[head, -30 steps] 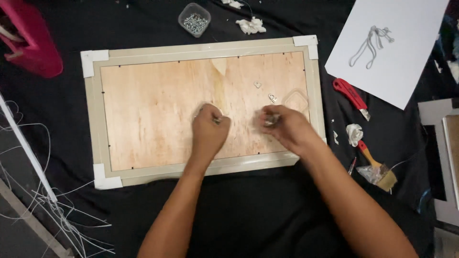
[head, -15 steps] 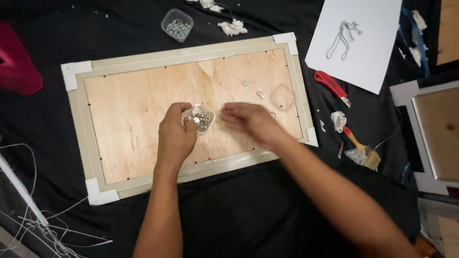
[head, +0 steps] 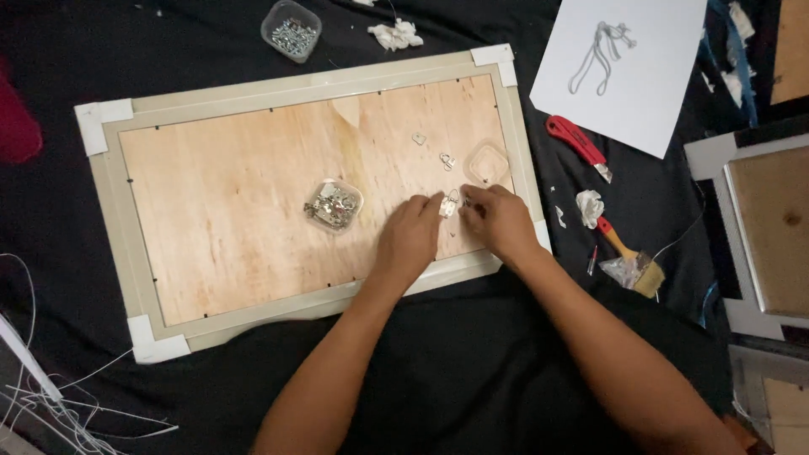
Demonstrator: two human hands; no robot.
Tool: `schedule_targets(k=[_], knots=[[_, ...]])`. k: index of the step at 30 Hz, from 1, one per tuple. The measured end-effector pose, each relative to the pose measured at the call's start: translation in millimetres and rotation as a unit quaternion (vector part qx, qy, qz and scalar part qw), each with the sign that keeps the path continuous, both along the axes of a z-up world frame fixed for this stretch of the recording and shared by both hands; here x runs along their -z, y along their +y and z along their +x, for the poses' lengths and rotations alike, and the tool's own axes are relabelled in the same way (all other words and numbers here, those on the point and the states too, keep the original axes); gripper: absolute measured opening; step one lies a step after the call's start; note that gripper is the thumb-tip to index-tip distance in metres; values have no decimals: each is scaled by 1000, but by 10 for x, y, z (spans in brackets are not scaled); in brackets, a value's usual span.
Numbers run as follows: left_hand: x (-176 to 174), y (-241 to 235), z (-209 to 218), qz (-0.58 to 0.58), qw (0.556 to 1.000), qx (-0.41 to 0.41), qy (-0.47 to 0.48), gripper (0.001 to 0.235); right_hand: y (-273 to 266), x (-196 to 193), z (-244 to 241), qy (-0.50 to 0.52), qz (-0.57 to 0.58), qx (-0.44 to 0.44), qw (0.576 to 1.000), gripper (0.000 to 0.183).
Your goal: Installing a hanging system on the back of a picture frame, including cleaning the surface, positioning hardware, and securing it with a power drill.
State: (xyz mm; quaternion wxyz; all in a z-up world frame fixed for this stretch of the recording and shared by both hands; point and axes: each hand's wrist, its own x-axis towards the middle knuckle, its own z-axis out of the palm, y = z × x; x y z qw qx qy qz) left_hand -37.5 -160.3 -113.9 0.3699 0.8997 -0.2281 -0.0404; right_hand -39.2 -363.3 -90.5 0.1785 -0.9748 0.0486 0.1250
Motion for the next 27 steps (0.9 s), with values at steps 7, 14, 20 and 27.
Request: schedule_targets(k=[7, 14, 20, 27], knots=[[97, -57, 84, 75, 993, 19, -86, 32, -14, 163, 83, 26, 25, 15, 999, 22], [349, -74, 124, 51, 993, -7, -106, 20, -69, -72, 40, 34, 21, 6, 999, 25], [107, -32, 163, 1, 999, -38, -16, 16, -109, -53, 37, 48, 11, 28, 998, 19], [-5, -78, 118, -23, 999, -40, -11, 47, -209, -22, 31, 36, -32, 39, 998, 30]])
